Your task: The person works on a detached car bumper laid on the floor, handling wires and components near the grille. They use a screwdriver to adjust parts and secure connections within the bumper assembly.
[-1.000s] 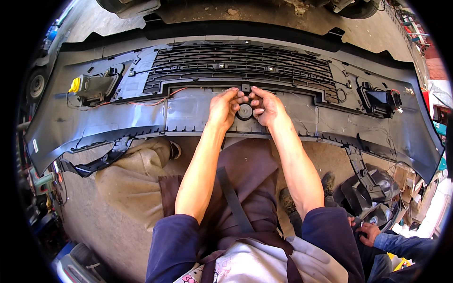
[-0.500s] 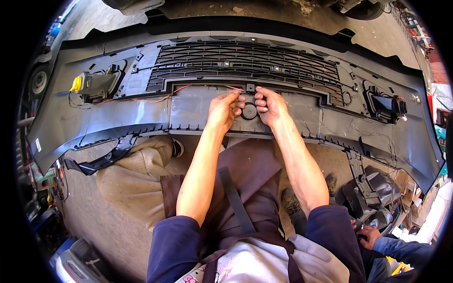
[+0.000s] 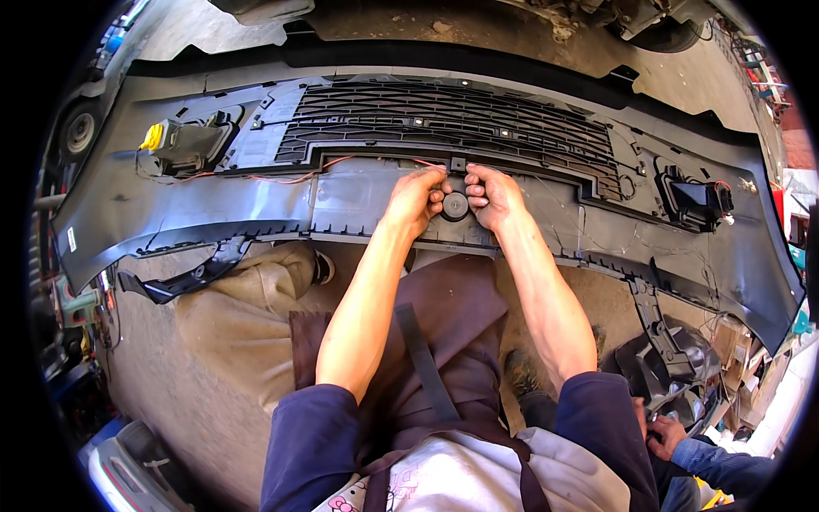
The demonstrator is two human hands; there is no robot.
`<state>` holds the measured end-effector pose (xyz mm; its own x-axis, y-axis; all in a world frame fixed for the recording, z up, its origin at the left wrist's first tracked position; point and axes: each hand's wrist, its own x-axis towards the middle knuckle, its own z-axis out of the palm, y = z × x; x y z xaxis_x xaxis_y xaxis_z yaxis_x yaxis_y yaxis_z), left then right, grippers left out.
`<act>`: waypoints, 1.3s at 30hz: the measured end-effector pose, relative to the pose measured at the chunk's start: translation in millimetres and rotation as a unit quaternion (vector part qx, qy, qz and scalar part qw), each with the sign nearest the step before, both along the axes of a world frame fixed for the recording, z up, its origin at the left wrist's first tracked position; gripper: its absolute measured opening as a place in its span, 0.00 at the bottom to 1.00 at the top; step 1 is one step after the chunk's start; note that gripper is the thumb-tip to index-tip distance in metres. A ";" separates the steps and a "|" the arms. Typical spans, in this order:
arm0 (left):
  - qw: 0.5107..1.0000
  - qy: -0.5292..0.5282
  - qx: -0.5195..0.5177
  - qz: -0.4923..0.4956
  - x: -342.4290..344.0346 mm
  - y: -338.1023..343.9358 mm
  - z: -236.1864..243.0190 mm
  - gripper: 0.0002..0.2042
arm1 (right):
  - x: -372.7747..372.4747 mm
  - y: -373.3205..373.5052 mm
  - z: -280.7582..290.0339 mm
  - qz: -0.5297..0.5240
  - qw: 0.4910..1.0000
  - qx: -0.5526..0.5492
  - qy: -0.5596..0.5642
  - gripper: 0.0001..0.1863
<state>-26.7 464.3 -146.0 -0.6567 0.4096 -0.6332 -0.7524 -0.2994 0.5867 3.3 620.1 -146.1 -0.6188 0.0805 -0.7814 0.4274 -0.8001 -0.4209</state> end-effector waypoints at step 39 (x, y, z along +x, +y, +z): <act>0.958 0.106 -0.258 -0.068 -14.9 13.3 8.9 0.10 | 9.4 -1.4 6.0 -0.005 0.999 -0.001 0.037 0.04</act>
<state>-41.7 477.6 -137.1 -0.7555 0.1694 -0.6328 -0.6114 0.1646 0.7740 12.7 618.7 -140.1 -0.6744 0.0857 -0.7334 0.3875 -0.8044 -0.4503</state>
